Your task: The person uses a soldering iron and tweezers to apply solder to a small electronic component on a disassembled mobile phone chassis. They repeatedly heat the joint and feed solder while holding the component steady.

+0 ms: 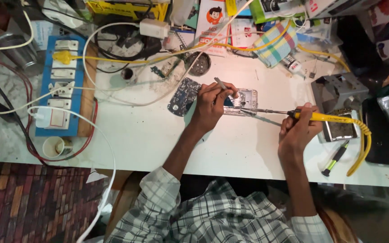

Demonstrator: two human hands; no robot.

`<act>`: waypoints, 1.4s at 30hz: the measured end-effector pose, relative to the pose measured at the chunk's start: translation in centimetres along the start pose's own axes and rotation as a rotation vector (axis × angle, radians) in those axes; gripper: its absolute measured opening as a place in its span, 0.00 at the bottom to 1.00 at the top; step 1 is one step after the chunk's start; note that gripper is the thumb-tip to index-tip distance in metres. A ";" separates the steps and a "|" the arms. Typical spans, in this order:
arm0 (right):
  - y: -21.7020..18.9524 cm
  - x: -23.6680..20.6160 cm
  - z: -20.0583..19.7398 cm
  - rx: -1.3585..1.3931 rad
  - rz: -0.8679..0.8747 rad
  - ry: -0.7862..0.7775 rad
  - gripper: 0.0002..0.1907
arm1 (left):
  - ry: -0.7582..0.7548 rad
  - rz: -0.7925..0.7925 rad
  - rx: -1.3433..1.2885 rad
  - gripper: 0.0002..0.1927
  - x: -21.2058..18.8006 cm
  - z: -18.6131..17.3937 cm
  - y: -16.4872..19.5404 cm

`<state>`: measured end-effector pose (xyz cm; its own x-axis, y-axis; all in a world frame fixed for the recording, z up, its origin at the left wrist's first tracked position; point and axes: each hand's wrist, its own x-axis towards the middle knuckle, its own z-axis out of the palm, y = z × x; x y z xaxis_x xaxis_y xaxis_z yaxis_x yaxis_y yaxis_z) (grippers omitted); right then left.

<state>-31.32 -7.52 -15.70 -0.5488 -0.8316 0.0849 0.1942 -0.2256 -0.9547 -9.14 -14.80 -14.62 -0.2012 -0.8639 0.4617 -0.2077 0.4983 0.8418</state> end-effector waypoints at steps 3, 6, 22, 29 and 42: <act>0.1 -0.3 0.1 -0.043 -0.023 -0.005 0.17 | -0.005 -0.006 -0.001 0.08 -0.2 -0.2 0.2; 0.2 -0.5 0.0 -0.042 0.009 0.035 0.17 | -0.004 0.008 0.018 0.08 -0.4 -0.2 0.4; 0.0 -0.3 -0.5 -0.022 -0.040 0.023 0.16 | -0.017 0.020 0.035 0.07 0.1 -0.5 1.4; 0.3 0.6 -0.4 -0.012 -0.011 0.067 0.14 | 0.027 0.083 0.076 0.07 1.0 -0.4 1.3; -1.8 -1.5 0.9 -0.011 0.097 0.141 0.14 | 0.010 -0.016 -0.082 0.09 0.1 -2.0 3.1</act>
<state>-30.13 -6.28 -13.85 -0.6367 -0.7696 -0.0479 0.2434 -0.1416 -0.9595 -7.88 -13.49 -11.45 -0.1889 -0.8727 0.4502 -0.1314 0.4768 0.8691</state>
